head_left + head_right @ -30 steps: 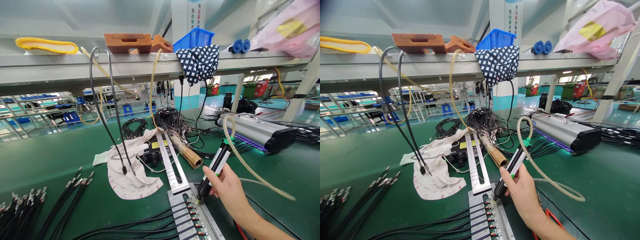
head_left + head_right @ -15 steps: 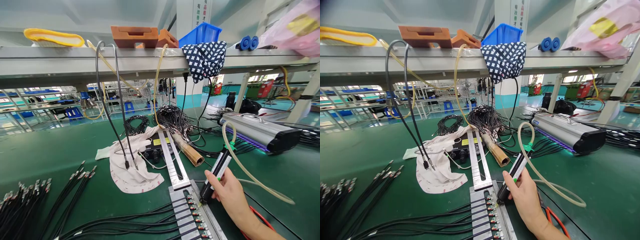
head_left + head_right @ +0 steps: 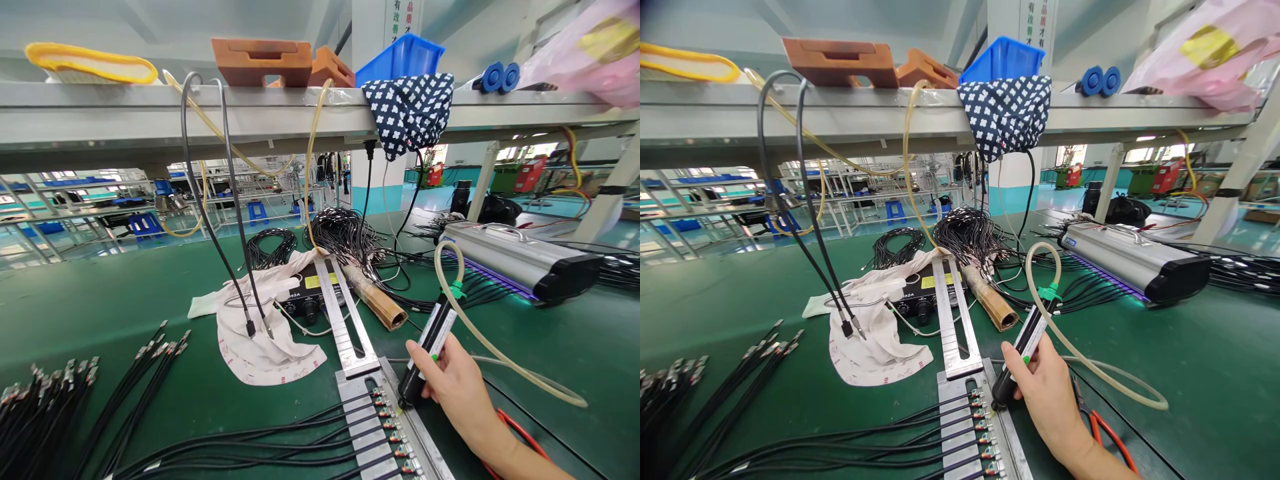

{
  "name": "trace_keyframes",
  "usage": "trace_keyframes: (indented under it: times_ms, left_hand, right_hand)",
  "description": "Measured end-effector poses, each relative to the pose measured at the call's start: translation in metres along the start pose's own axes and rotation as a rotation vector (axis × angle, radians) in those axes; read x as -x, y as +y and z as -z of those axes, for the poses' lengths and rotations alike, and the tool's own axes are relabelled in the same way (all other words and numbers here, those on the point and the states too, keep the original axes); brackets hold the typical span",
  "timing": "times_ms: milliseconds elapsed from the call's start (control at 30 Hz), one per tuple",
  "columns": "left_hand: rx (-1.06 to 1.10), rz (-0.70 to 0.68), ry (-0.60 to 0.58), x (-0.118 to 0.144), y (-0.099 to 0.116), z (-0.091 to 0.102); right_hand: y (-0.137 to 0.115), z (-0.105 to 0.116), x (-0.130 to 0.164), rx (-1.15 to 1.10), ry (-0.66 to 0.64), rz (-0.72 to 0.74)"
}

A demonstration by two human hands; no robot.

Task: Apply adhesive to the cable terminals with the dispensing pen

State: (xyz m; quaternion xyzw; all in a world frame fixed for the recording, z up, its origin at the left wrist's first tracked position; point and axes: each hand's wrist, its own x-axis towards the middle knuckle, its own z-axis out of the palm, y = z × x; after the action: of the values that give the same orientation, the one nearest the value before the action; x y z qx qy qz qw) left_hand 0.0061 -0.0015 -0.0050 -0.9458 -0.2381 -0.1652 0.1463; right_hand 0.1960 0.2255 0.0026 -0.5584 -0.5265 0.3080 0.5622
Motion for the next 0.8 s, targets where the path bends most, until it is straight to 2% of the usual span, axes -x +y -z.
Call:
trace_keyframes:
  times_ms: [500, 800]
  left_hand:
    - [-0.026, -0.019, -0.023, 0.000, -0.002, 0.002]
    - [-0.038, -0.019, -0.017, 0.001, -0.002, 0.001]
  right_hand:
    - [0.005, -0.001, -0.002, 0.009, 0.006, -0.006]
    - [-0.008, 0.005, 0.000, -0.013, 0.067, 0.002]
